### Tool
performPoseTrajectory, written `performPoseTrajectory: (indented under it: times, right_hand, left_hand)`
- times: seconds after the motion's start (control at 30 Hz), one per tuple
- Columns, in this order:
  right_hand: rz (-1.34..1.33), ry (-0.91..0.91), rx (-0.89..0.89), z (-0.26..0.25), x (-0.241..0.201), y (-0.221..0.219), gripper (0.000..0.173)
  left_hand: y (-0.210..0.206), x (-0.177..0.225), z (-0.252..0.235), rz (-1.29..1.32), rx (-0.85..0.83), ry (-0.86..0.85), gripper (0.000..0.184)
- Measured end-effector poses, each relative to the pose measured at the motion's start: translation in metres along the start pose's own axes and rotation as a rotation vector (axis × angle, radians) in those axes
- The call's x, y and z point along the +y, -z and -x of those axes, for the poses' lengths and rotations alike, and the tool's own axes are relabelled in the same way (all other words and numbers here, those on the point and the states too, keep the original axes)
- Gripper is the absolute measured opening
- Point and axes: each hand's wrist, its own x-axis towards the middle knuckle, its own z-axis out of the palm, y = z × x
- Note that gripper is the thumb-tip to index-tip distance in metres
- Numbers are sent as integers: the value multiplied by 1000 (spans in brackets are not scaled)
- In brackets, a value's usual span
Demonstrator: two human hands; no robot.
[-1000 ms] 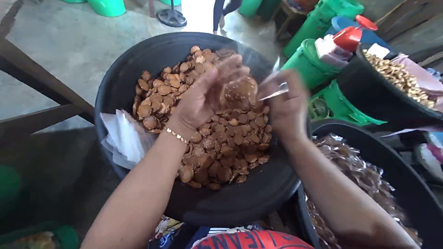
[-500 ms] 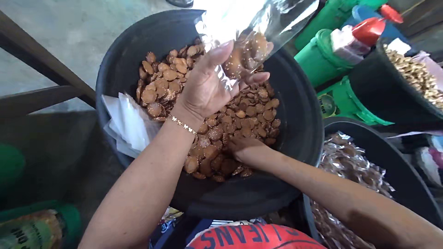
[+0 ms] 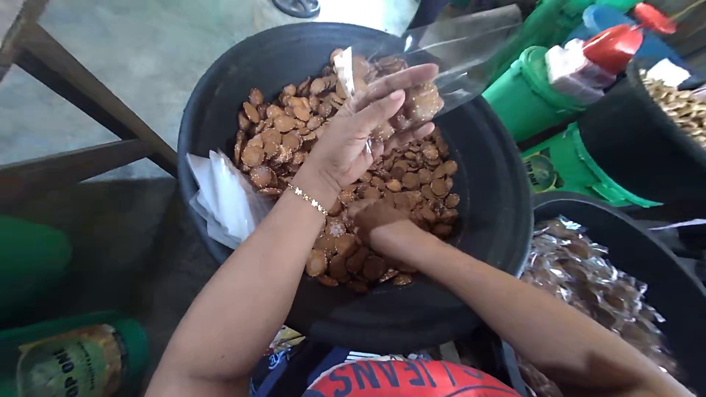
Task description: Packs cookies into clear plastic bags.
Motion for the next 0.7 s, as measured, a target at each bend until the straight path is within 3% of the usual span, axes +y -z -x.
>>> performPoseTrajectory:
  times: [0.1, 0.17, 0.2, 0.27, 0.33, 0.4, 0.47, 0.63, 0.7]
  right_hand:
    - [111, 158, 145, 13, -8, -11, 32]
    - [-106, 81, 95, 21, -5, 14, 36]
    - [-298, 63, 196, 26, 5, 22, 36]
    - [-776, 66, 578, 38, 32, 27, 32]
    - [-1231, 166, 973, 52, 56, 37, 19]
    - [-1422, 325, 1230, 70, 77, 48, 15]
    - [-1320, 384, 1330, 85, 82, 55, 15]
    - [-902, 362, 1235, 88, 60, 54, 16]
    - [-670, 368, 1239, 89, 58, 51, 26]
  left_hand:
    - [2, -2, 1, -28, 22, 41, 43]
    - [2, -1, 1, -8, 52, 81, 57]
    - [1, -1, 1, 12, 76, 98, 63]
    - [3, -1, 0, 14, 66, 106, 64]
    - [3, 0, 0, -23, 64, 114, 49]
    - [-1, 2, -1, -81, 37, 162, 39]
    - [-9, 0, -1, -125, 5, 233, 39]
    - [-38, -8, 9, -221, -71, 330, 27]
    - [-46, -13, 14, -167, -51, 321, 18]
